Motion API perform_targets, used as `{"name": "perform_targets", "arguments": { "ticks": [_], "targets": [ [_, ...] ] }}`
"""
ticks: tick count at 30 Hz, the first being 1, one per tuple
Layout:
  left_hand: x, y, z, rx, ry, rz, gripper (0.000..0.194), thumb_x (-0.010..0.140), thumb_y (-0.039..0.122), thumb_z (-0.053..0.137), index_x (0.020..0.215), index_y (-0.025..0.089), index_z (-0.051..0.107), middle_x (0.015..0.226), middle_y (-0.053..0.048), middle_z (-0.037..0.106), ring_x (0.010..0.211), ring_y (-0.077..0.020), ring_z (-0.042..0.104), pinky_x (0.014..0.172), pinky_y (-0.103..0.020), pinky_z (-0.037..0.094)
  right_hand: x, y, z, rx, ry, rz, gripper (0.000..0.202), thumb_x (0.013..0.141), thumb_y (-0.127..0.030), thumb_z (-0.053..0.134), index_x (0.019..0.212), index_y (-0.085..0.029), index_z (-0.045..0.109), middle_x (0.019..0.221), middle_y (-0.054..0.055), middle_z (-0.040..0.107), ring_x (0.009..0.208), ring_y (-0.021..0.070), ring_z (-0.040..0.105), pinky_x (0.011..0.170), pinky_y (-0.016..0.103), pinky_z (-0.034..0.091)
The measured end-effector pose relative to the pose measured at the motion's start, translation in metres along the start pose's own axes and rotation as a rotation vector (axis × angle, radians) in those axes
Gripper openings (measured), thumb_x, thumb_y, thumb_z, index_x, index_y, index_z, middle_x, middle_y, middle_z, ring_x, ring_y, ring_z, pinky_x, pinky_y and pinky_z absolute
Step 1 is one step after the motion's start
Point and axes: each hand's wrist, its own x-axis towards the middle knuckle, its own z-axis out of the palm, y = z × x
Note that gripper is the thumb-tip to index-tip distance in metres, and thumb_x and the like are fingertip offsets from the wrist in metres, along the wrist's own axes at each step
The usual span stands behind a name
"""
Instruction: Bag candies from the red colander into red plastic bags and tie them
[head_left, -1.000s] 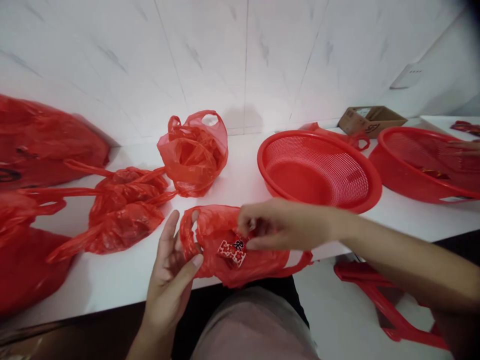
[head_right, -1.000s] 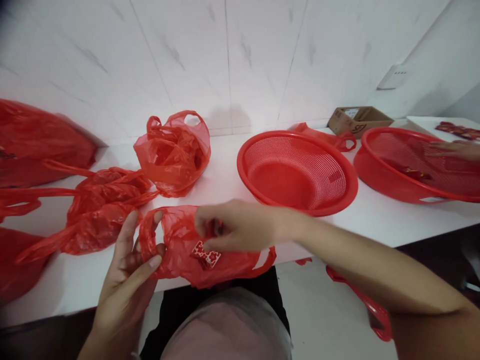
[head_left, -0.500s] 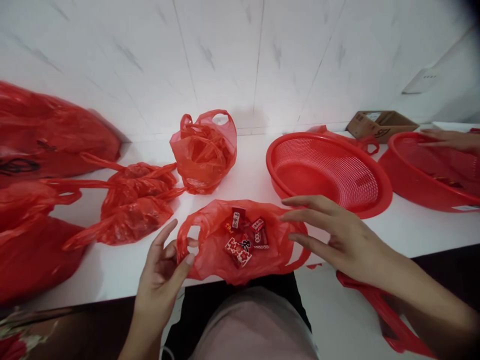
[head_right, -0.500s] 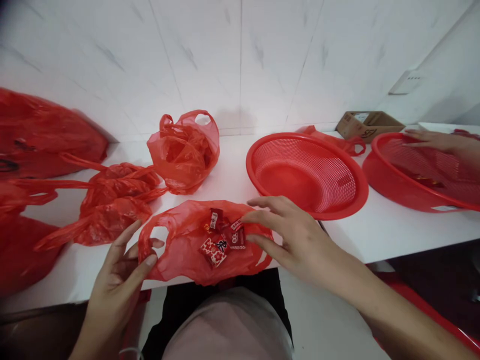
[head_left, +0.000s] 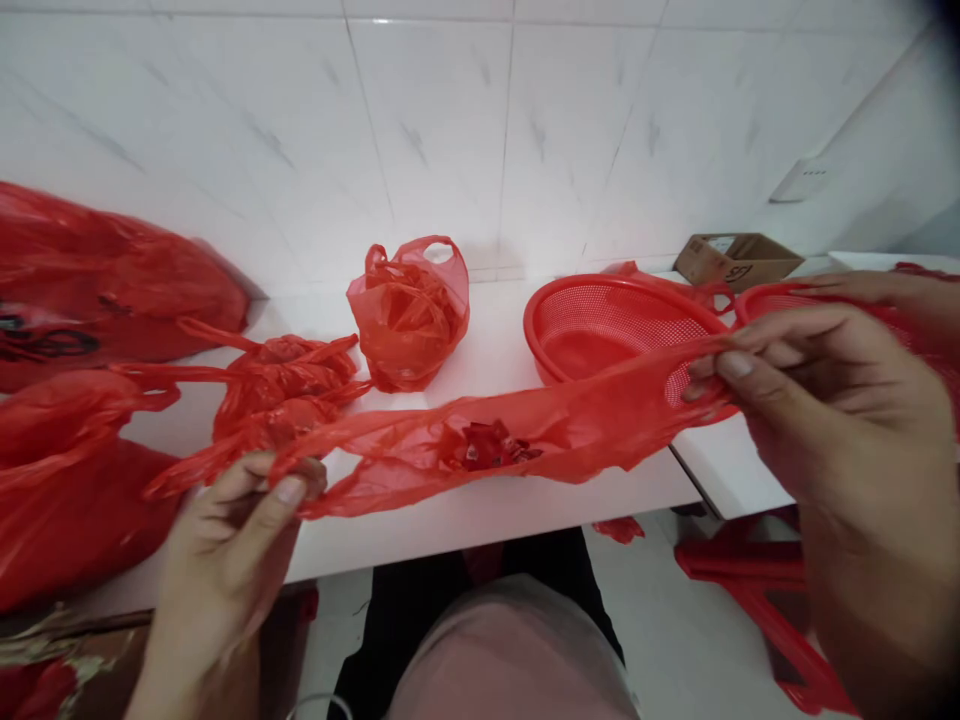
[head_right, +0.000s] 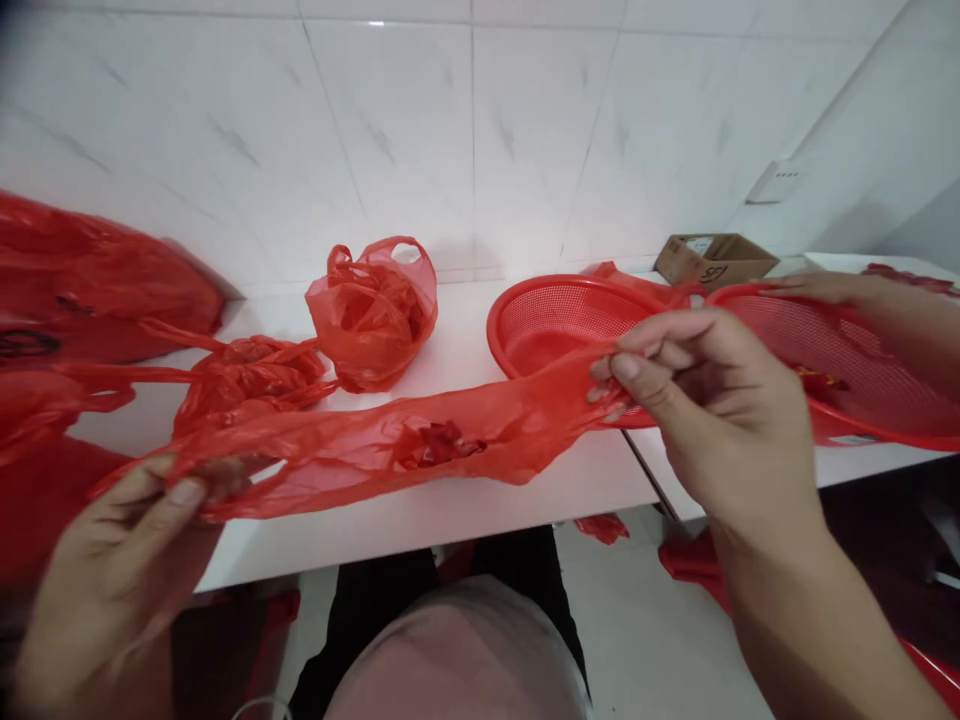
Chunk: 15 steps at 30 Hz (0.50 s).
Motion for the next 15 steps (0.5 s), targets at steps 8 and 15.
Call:
{"name": "perform_targets", "arguments": {
  "ticks": [8,15],
  "targets": [
    [0.015,0.047,0.03,-0.253,-0.146,0.151,0.023,0.069,0.032,0.083,0.073,0.015,0.068,0.06,0.004,0.057,0.059,-0.0075,0.05,0.062,-0.019,0.05,0.036,-0.038,0.008,0.054,-0.025,-0.106,0.016,0.082,-0.026,0.072,0.095,-0.032,0.065,0.071,-0.002,0.06,0.055,0.0134,0.057,0.052,0.029,0.05],
    [0.012,0.053,0.03,-0.197,-0.061,0.197,0.016,0.091,0.027,0.059,0.082,0.018,0.07,0.1,0.004,0.072,0.098,-0.0127,0.062,0.088,-0.03,0.05,0.045,-0.046,0.007,-0.018,-0.182,-0.096,0.024,0.084,-0.031,0.071,0.107,-0.032,0.064,0.065,-0.004,0.059,0.055,0.0116,0.06,0.045,0.021,0.047]
  ]
}}
